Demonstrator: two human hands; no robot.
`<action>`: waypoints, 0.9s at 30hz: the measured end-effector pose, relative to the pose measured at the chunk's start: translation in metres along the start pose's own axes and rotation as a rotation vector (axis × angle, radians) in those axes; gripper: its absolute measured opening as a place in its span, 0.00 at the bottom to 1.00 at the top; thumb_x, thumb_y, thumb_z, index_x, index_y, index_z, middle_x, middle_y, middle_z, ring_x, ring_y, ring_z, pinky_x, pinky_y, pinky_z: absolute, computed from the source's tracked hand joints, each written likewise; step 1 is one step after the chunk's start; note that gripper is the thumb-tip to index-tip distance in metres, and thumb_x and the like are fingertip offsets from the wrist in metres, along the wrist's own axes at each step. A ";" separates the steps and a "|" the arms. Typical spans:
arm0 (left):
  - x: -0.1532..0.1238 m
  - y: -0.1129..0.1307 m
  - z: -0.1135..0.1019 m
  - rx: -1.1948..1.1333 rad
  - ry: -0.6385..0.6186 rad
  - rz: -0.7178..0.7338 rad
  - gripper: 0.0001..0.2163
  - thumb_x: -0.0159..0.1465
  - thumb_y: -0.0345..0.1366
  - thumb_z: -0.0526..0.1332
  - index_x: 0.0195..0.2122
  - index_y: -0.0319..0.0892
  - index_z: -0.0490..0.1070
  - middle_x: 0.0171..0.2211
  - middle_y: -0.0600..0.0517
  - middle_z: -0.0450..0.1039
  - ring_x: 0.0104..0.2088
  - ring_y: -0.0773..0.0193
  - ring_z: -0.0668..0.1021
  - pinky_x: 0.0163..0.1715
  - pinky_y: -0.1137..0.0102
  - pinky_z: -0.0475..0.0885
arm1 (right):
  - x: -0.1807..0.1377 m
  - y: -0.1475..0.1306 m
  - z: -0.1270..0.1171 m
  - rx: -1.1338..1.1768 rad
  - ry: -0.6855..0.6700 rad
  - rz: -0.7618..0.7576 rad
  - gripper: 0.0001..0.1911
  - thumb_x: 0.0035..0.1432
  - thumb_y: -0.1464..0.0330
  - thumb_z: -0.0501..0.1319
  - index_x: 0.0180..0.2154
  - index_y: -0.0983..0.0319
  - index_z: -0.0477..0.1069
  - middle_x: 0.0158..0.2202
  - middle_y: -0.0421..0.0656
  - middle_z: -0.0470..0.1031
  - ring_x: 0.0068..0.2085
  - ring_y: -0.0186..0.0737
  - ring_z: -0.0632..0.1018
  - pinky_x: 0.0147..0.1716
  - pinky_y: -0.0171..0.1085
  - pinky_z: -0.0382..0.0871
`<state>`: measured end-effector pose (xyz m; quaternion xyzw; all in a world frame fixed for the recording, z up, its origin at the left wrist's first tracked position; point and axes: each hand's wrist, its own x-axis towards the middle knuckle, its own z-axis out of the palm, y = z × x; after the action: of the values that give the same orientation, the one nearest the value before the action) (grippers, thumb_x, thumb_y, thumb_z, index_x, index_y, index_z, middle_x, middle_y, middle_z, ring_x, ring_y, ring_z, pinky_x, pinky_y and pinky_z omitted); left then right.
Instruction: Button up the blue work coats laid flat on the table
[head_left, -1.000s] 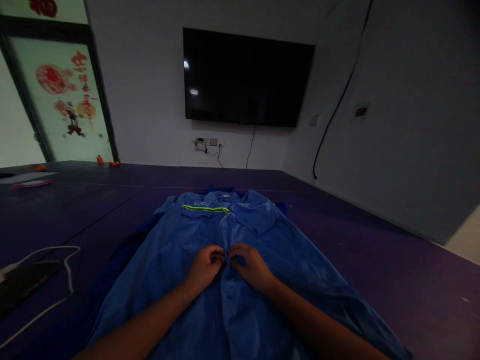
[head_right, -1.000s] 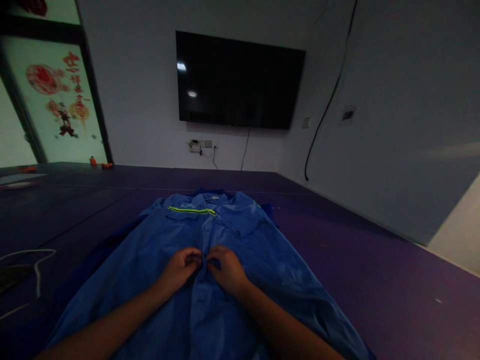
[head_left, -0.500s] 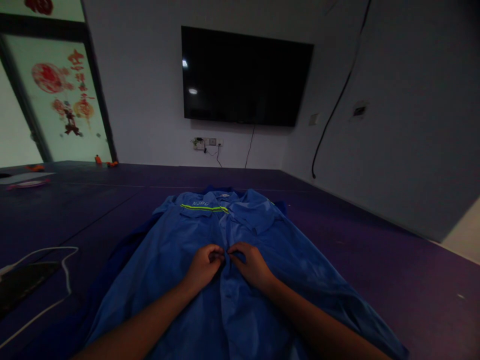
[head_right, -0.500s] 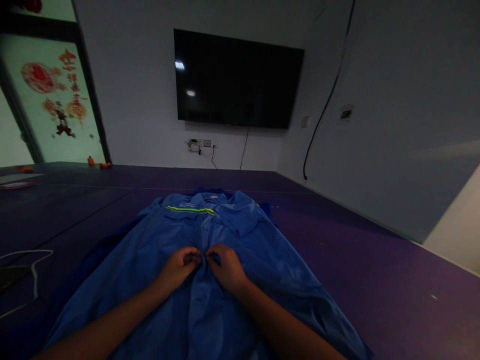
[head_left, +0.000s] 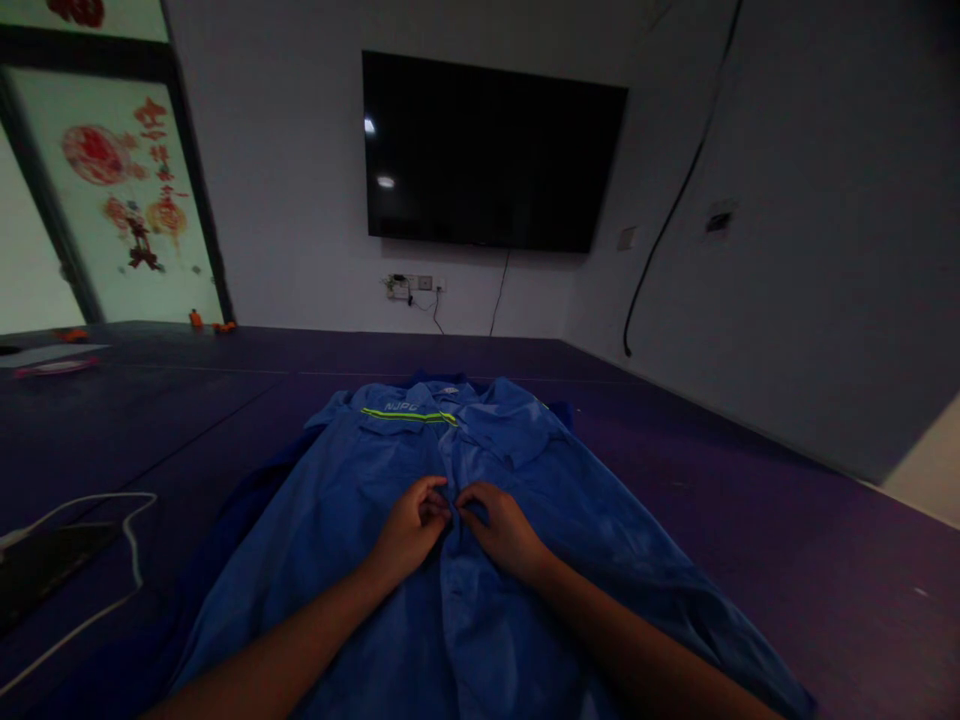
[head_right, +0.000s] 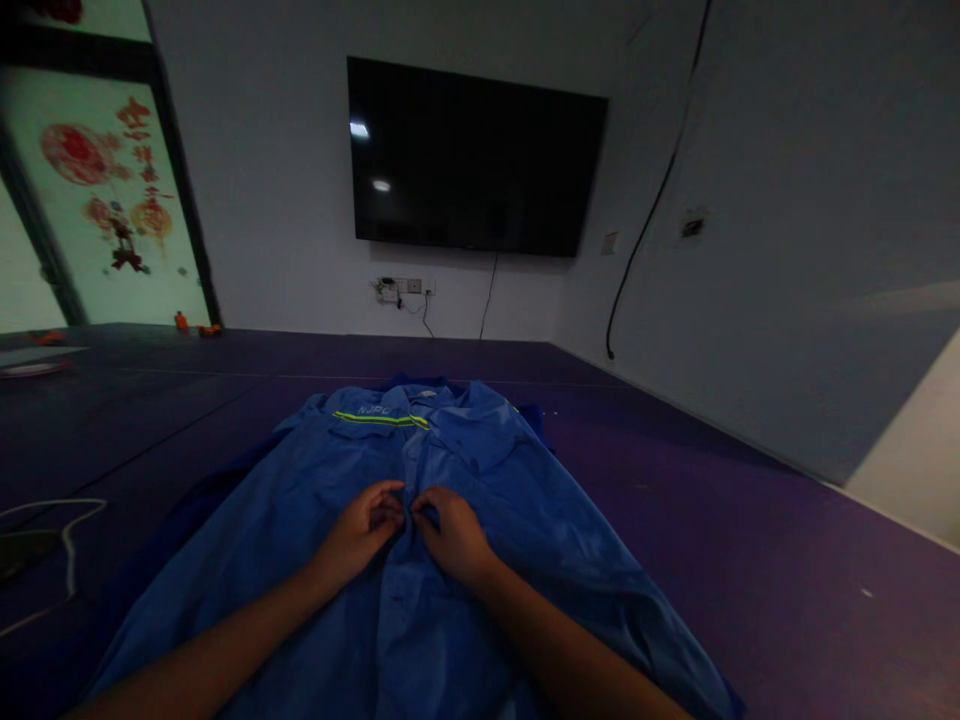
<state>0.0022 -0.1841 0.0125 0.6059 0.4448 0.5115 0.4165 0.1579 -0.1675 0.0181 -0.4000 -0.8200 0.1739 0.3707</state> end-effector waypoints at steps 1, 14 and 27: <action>0.000 0.001 0.000 -0.002 -0.013 0.001 0.18 0.50 0.26 0.57 0.44 0.39 0.65 0.30 0.53 0.69 0.30 0.67 0.73 0.34 0.71 0.69 | 0.000 0.000 0.000 -0.003 0.000 -0.007 0.07 0.51 0.76 0.55 0.31 0.63 0.69 0.33 0.44 0.74 0.37 0.39 0.74 0.41 0.37 0.65; -0.002 0.007 0.002 0.130 -0.007 0.009 0.15 0.53 0.26 0.56 0.43 0.40 0.66 0.29 0.52 0.72 0.33 0.65 0.75 0.35 0.71 0.69 | 0.005 0.009 0.005 -0.090 -0.007 -0.031 0.07 0.46 0.77 0.59 0.30 0.61 0.69 0.39 0.44 0.72 0.45 0.40 0.71 0.45 0.39 0.62; -0.016 0.021 0.003 0.569 0.027 0.325 0.11 0.56 0.30 0.55 0.39 0.42 0.71 0.38 0.48 0.73 0.41 0.60 0.73 0.45 0.66 0.67 | 0.005 0.008 0.004 -0.104 -0.045 -0.041 0.08 0.47 0.77 0.57 0.31 0.62 0.70 0.37 0.44 0.72 0.42 0.40 0.71 0.44 0.39 0.62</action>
<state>0.0059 -0.2055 0.0286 0.7542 0.4727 0.4345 0.1374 0.1571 -0.1582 0.0132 -0.3979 -0.8440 0.1323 0.3345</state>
